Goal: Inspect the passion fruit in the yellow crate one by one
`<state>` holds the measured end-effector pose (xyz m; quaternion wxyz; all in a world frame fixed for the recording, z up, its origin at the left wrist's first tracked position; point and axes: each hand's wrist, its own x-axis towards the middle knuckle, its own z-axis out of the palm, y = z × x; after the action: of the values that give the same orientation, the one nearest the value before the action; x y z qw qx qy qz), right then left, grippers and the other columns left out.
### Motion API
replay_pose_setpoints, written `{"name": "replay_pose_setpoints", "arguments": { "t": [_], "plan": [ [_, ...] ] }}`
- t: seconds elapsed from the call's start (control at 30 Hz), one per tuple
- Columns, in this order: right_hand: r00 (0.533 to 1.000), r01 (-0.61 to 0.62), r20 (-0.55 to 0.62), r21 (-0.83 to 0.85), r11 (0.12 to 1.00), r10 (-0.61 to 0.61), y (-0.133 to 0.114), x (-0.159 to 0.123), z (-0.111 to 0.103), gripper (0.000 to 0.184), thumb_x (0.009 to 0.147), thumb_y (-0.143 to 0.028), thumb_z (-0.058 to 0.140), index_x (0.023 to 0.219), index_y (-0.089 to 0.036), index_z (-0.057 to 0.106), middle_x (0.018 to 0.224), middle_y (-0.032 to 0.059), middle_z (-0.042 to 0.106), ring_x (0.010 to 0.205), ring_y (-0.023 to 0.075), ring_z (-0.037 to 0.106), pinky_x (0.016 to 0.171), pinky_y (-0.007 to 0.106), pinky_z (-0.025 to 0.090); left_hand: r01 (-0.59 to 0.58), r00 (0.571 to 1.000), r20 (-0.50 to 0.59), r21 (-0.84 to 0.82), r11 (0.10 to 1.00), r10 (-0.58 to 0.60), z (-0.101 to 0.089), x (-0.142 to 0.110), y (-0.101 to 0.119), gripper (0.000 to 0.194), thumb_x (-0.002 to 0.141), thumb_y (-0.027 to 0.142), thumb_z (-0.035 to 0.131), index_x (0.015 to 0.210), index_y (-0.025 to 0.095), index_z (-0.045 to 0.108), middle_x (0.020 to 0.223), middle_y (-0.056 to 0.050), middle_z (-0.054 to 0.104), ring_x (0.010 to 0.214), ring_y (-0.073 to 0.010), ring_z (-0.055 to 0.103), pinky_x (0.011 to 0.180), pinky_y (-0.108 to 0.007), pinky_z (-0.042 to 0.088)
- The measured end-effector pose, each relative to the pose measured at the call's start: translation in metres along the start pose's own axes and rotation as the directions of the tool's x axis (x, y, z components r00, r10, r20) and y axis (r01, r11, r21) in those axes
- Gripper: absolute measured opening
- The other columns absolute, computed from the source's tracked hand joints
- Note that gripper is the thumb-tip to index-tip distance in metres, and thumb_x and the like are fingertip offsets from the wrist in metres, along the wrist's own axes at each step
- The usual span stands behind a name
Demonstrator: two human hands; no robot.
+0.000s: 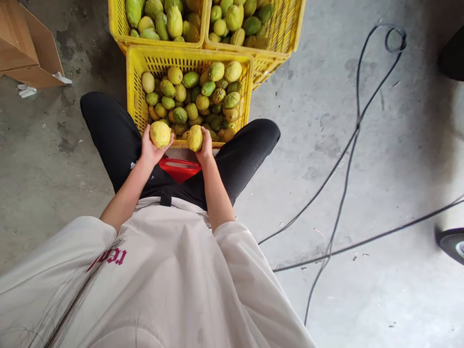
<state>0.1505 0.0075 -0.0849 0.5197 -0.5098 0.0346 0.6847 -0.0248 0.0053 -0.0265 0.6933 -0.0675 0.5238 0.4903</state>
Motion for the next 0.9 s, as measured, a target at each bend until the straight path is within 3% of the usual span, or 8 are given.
{"name": "replay_pose_setpoints", "arguments": {
  "t": [0.2,0.3,0.4,0.5,0.6,0.7,0.9],
  "plan": [
    [1.000,-0.012,0.005,-0.054,0.998,0.012,0.003,0.002,0.001,0.033,0.109,-0.057,0.070,0.100,-0.025,0.071,0.096,0.0063,0.084,0.107,0.0294,0.086,0.069,0.030,0.072,0.036,0.999,-0.022,0.031,0.999,-0.035,0.003,-0.007,0.002,0.050,0.122,0.060,0.042,0.142,0.028,0.075,0.133,-0.014,0.087,0.138,-0.0366,0.083,0.104,-0.054,0.078],
    [1.000,-0.030,-0.002,-0.052,0.998,0.030,0.004,-0.003,0.006,0.034,0.112,-0.056,0.069,0.098,-0.025,0.071,0.095,0.0066,0.083,0.105,0.0292,0.085,0.074,0.033,0.074,0.024,0.999,-0.046,0.042,0.999,-0.022,0.003,-0.007,0.002,0.054,0.122,0.059,0.037,0.141,0.027,0.076,0.136,-0.014,0.087,0.142,-0.0347,0.082,0.104,-0.049,0.078],
    [1.000,0.009,0.007,-0.083,0.996,-0.009,0.003,-0.009,0.009,0.036,0.108,-0.057,0.084,0.095,-0.026,0.069,0.090,0.0016,0.078,0.093,0.0237,0.083,0.073,0.029,0.072,0.005,0.999,-0.045,0.049,0.999,-0.003,0.004,-0.008,0.003,0.057,0.125,0.058,0.032,0.136,0.024,0.077,0.141,-0.013,0.086,0.147,-0.0305,0.080,0.106,-0.041,0.076],
    [0.998,0.053,0.021,-0.102,0.993,-0.051,0.002,-0.014,0.010,0.031,0.103,-0.044,0.092,0.095,-0.027,0.067,0.087,-0.0027,0.075,0.085,0.0189,0.080,0.074,0.025,0.071,0.000,0.999,-0.038,0.052,0.999,0.002,0.008,-0.010,0.004,0.054,0.125,0.058,0.038,0.140,0.022,0.076,0.141,-0.014,0.085,0.145,-0.0326,0.081,0.109,-0.045,0.076],
    [1.000,0.021,0.024,-0.126,0.992,-0.018,0.001,-0.014,0.009,0.019,0.105,-0.035,0.084,0.096,-0.026,0.070,0.087,-0.0015,0.077,0.087,0.0198,0.082,0.072,0.024,0.071,0.013,1.000,-0.010,0.066,0.998,-0.012,0.012,-0.013,0.003,0.052,0.123,0.057,0.045,0.146,0.021,0.075,0.137,-0.016,0.086,0.138,-0.0367,0.085,0.108,-0.051,0.076],
    [1.000,-0.021,0.019,-0.120,0.993,0.023,0.000,-0.012,0.007,0.018,0.109,-0.038,0.074,0.098,-0.024,0.072,0.088,0.0020,0.080,0.093,0.0237,0.085,0.066,0.026,0.071,0.035,0.999,0.020,0.092,0.995,-0.037,0.013,-0.015,0.003,0.050,0.122,0.055,0.048,0.146,0.021,0.076,0.132,-0.017,0.087,0.133,-0.0380,0.087,0.107,-0.051,0.077],
    [0.996,-0.069,0.046,-0.077,0.995,0.072,-0.002,-0.008,0.006,0.027,0.111,-0.046,0.069,0.097,-0.023,0.074,0.096,0.0079,0.085,0.103,0.0274,0.086,0.070,0.029,0.074,0.064,0.998,-0.030,0.119,0.991,-0.060,0.010,-0.016,0.004,0.054,0.120,0.064,0.054,0.151,0.025,0.075,0.124,-0.015,0.087,0.131,-0.0348,0.087,0.109,-0.047,0.075]
  ]
}}
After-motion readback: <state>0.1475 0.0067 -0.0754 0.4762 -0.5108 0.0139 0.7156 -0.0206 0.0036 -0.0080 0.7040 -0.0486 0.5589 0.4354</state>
